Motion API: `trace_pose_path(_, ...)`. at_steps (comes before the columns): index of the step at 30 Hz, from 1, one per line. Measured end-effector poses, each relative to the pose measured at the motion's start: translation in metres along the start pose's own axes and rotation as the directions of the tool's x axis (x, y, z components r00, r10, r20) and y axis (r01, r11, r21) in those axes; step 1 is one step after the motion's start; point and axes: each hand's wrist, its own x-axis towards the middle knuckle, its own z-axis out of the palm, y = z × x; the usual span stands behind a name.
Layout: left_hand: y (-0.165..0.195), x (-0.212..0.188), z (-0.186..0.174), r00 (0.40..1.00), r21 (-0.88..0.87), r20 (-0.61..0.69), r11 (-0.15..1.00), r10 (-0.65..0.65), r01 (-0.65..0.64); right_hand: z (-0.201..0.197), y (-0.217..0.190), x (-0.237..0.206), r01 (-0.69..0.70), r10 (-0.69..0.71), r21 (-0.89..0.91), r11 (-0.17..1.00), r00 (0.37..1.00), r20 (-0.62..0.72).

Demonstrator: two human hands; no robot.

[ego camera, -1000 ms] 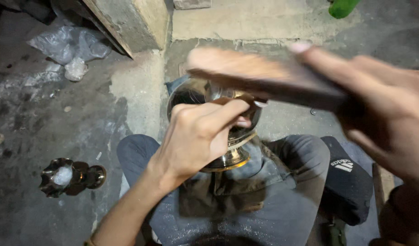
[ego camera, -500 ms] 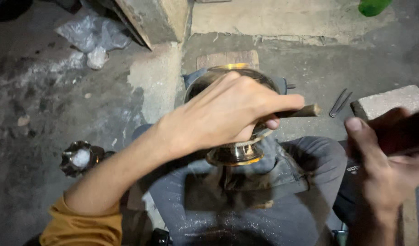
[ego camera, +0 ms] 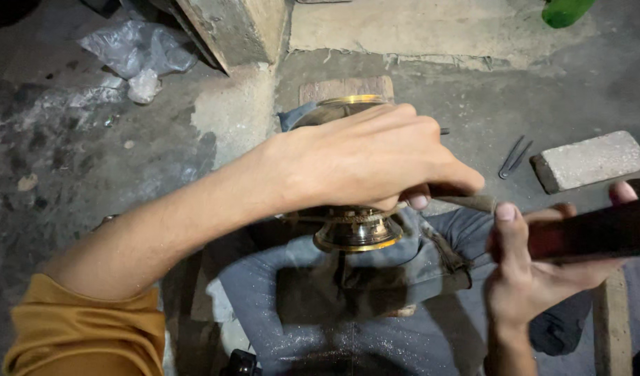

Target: The person sits on the floor and uses a hammer and chisel to engrave a design onto a brass pot. They repeatedly strike the chisel with the hammer to create patterns on the pot's surface.

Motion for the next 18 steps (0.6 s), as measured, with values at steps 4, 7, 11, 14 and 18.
trace_pose_path(4,0.004,0.005,-0.005,0.993,-0.055,0.100,0.997,-0.057,0.063,0.006,0.017,-0.022,0.217,-0.213,-0.140,0.966,0.976,0.045)
trace_pose_path(7,0.007,0.009,-0.009,0.987,0.038,0.159,0.999,-0.002,-0.004,0.011,0.031,-0.043,0.041,-0.036,0.043,0.998,0.993,-0.116)
trace_pose_path(11,0.002,0.014,-0.010,0.959,-0.021,0.262,0.993,-0.106,0.116,0.006,0.042,-0.054,0.029,-0.027,-0.140,0.990,1.000,0.012)
trace_pose_path(14,-0.007,0.020,-0.005,0.995,-0.021,0.080,0.998,0.063,-0.062,0.002,0.041,-0.051,-0.096,0.096,0.011,0.995,0.995,-0.028)
trace_pose_path(18,-0.011,0.031,0.005,0.994,0.003,0.092,0.998,0.066,-0.066,0.000,0.035,-0.047,-0.120,0.122,0.025,0.992,0.992,-0.046)
